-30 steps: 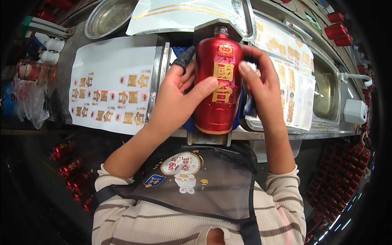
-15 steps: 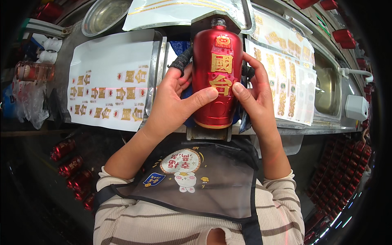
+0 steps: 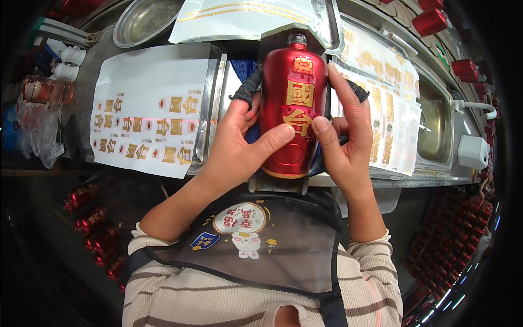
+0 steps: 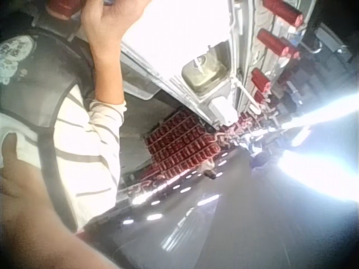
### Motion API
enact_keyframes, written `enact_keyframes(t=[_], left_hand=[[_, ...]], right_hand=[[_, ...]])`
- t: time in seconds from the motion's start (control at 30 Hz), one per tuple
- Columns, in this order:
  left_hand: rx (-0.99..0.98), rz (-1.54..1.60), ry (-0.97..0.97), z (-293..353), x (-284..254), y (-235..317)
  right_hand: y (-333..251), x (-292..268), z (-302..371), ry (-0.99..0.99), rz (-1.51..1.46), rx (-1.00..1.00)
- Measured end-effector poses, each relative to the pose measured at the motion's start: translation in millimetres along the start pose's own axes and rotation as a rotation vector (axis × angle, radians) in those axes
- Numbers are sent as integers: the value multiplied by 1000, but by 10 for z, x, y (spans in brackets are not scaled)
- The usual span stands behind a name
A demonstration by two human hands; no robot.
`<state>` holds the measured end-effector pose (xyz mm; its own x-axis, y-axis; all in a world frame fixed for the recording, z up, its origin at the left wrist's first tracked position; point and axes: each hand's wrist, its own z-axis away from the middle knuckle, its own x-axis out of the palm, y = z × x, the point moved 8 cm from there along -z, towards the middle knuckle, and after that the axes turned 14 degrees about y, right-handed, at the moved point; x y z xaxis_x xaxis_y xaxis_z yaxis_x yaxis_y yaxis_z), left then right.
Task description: The person applies gold stickers to red cylindrical cans. They pick up a can, place a sticker on its side, smooth it with a blue tool, and set the can aside. The process repeats with multiple cans.
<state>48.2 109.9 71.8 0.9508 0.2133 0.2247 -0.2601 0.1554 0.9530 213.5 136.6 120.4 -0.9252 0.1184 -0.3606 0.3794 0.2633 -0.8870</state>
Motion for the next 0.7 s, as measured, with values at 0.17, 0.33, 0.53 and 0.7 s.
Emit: enact_keyframes(t=[0.17,0.33,0.53,0.7], left_hand=[[23,-95,-10,15,18,-27],[53,-66,-4,24,27,12],[50,-48,-11,20,38,28],[67,-66,16,10,29,17]], right_hand=[[-142,67,-60,8,120,-276],[-151,97,-61,-8,146,-259],[-146,110,-72,-53,209,-209],[112,15,-112,7,2,139]])
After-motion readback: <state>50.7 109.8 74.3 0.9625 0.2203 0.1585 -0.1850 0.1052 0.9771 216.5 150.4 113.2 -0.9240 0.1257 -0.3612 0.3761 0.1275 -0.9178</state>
